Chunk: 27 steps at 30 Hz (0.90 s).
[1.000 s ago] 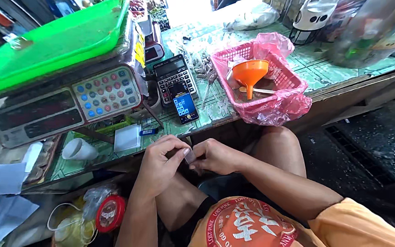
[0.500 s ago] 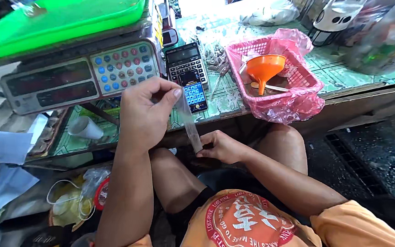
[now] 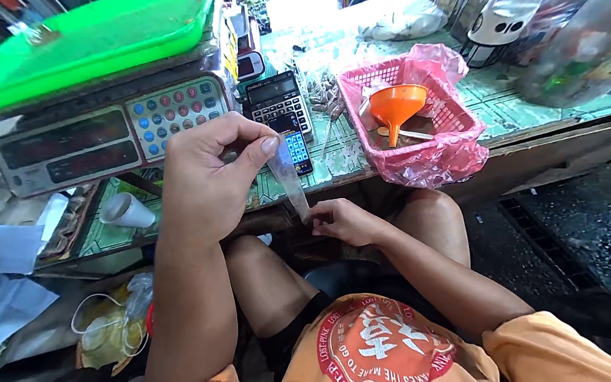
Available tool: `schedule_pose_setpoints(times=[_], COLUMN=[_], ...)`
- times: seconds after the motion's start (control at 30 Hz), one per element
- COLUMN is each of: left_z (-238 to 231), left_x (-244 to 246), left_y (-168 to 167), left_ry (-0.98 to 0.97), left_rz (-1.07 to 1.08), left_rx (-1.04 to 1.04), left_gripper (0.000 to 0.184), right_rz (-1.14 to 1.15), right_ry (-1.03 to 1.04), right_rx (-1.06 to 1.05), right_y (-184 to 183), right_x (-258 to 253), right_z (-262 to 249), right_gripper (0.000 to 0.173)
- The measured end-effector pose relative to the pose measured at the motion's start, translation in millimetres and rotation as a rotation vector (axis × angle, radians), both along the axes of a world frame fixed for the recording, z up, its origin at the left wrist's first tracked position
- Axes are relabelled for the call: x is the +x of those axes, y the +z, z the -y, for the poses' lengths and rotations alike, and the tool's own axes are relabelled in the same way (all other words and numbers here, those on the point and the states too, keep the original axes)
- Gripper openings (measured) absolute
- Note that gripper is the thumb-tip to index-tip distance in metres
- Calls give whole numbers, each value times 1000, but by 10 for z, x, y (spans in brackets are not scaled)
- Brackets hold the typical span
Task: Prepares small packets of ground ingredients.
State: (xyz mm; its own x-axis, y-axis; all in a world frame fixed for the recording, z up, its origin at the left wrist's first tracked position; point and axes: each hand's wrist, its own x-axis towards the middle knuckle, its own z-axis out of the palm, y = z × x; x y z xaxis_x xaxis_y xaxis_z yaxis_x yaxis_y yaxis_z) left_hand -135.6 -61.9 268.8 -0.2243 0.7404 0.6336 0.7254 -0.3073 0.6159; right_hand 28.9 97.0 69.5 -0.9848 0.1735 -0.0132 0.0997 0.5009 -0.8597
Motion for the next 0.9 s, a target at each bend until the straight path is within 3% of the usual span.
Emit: schedule_pose_setpoints(times=[0.17, 0.27, 0.4, 0.53, 0.63, 0.73, 0.9], left_z=[-96, -196, -231, -251, -203, -14, 347], left_x=[-9, -26, -2, -10, -24, -58, -105], left_y=[-151, -417, -648, -636, -574, -532, -754], left_ry=[-80, 48, 0, -46, -20, 68, 160], left_rz=[-16, -154, -156, -80, -46, -31, 117], left_rx=[-120, -287, -369, -351, -303, -223, -131], left_gripper=[7, 8, 12, 11, 11, 12, 10], right_rz=[106, 14, -174, -275, -215, -188, -172], right_ry=[-107, -164, -160, -82, 12, 63, 131], right_rx=[186, 162, 110, 98, 64, -3, -28], right_y=[47, 110, 362, 506, 324, 156, -11], right_x=[125, 226, 228, -28, -237, -216, -78], right_z=[-228, -252, -255, -193, -124, -4, 235], right_gripper=[32, 29, 25, 22, 13, 20, 22])
